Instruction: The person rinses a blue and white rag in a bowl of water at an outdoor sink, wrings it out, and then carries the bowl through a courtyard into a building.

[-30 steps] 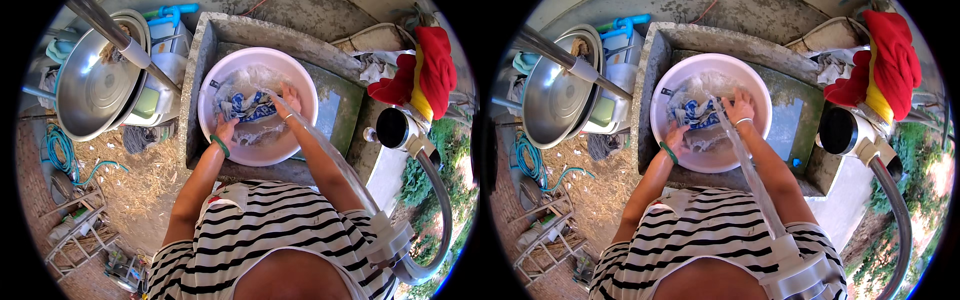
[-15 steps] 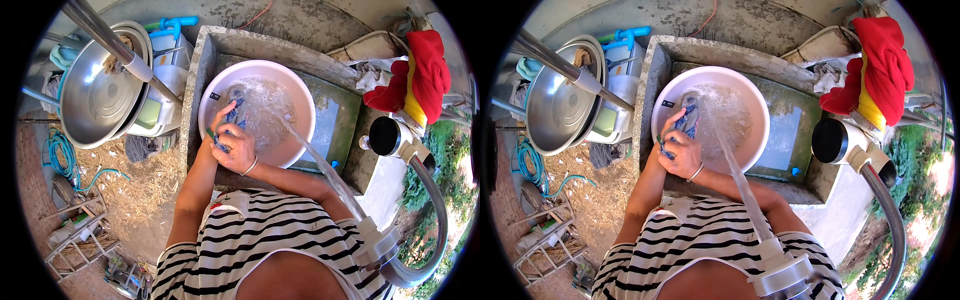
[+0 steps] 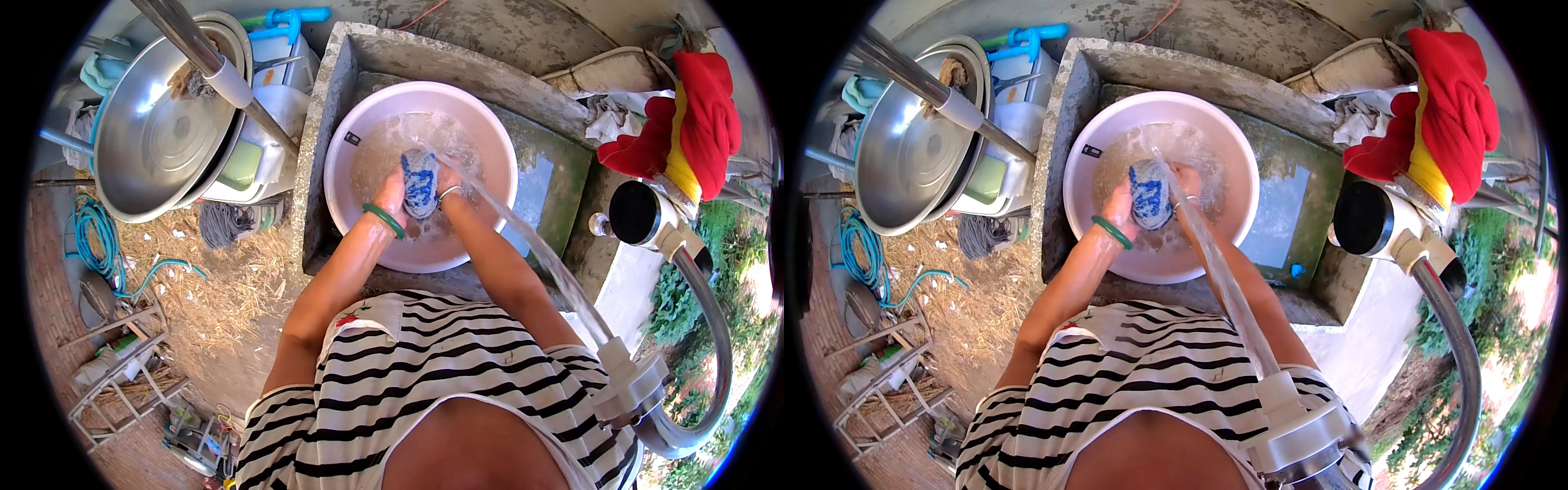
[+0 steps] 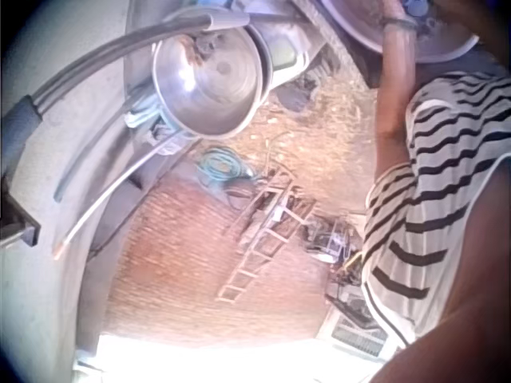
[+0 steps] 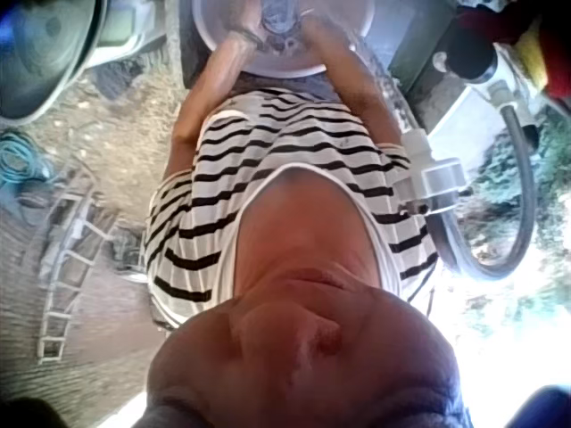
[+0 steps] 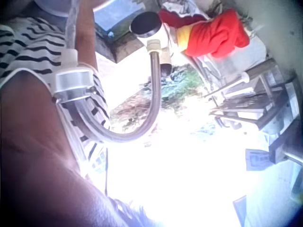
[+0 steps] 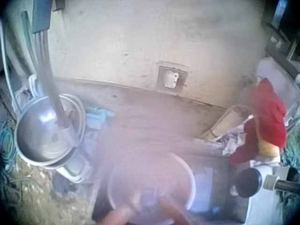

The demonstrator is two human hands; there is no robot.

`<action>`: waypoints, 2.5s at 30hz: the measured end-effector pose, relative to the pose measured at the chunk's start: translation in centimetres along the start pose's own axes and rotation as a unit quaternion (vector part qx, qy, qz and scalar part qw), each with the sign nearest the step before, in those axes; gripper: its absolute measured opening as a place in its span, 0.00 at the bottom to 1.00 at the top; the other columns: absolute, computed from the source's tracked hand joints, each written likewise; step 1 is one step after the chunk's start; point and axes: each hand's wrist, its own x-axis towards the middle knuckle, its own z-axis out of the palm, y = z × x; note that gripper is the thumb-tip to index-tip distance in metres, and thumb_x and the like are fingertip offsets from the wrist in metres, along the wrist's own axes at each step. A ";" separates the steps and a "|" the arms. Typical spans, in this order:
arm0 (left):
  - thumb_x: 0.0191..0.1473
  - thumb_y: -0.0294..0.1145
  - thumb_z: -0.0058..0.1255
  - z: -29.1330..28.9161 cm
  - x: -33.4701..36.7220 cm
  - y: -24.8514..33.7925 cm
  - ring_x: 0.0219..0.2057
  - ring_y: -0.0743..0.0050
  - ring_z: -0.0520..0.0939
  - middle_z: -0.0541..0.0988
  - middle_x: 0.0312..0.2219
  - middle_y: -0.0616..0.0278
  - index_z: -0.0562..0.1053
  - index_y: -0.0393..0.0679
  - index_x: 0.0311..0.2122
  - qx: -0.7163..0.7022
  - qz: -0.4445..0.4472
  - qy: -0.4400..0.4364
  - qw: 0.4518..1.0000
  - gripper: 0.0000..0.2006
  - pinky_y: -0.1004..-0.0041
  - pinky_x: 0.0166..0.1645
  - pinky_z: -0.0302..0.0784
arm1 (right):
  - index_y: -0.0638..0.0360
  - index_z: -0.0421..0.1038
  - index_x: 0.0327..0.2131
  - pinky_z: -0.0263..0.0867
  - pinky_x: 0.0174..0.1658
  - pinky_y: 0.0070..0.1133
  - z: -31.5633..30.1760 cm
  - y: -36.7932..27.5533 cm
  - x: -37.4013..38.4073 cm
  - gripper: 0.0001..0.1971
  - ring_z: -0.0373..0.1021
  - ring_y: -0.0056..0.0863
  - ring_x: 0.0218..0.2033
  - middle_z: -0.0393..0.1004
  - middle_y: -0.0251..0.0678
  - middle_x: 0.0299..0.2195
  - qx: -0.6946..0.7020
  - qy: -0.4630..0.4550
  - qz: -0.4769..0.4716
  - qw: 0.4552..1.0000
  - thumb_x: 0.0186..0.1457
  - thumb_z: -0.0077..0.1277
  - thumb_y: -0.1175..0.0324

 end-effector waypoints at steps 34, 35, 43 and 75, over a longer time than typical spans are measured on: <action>0.53 0.28 0.51 -8.0 -2.1 2.0 0.29 0.83 0.74 0.77 0.27 0.68 0.75 0.36 0.33 0.150 0.357 0.087 0.918 0.06 0.78 0.38 0.70 | 0.58 0.62 0.51 0.63 0.50 0.29 -8.4 3.2 -1.0 0.29 0.68 0.35 0.42 0.70 0.39 0.43 0.697 -0.082 0.082 0.707 0.39 0.42 0.83; 0.52 0.28 0.51 -7.5 -3.3 3.4 0.31 0.84 0.74 0.77 0.28 0.68 0.75 0.37 0.34 0.108 0.368 0.036 0.923 0.06 0.79 0.40 0.68 | 0.61 0.61 0.52 0.62 0.49 0.25 -8.4 3.3 -0.7 0.31 0.68 0.31 0.42 0.69 0.40 0.43 0.649 -0.045 0.086 0.755 0.38 0.43 0.83; 0.57 0.30 0.42 -3.4 -11.2 12.2 0.38 0.71 0.77 0.77 0.34 0.58 0.67 0.39 0.37 -0.104 0.519 -0.123 0.840 0.07 0.71 0.47 0.68 | 0.63 0.71 0.44 0.60 0.39 0.14 -10.9 3.2 -0.4 0.26 0.66 0.23 0.36 0.72 0.37 0.38 0.400 0.033 -0.105 0.910 0.37 0.36 0.80; 0.53 0.48 0.45 -5.1 -0.7 -0.5 0.30 0.66 0.76 0.75 0.29 0.60 0.68 0.41 0.39 0.054 0.222 -0.104 0.968 0.19 0.67 0.40 0.73 | 0.62 0.69 0.19 0.65 0.32 0.28 -0.4 -8.6 -15.2 0.07 0.69 0.36 0.29 0.71 0.36 0.27 0.146 -0.018 -0.451 0.880 0.33 0.53 0.69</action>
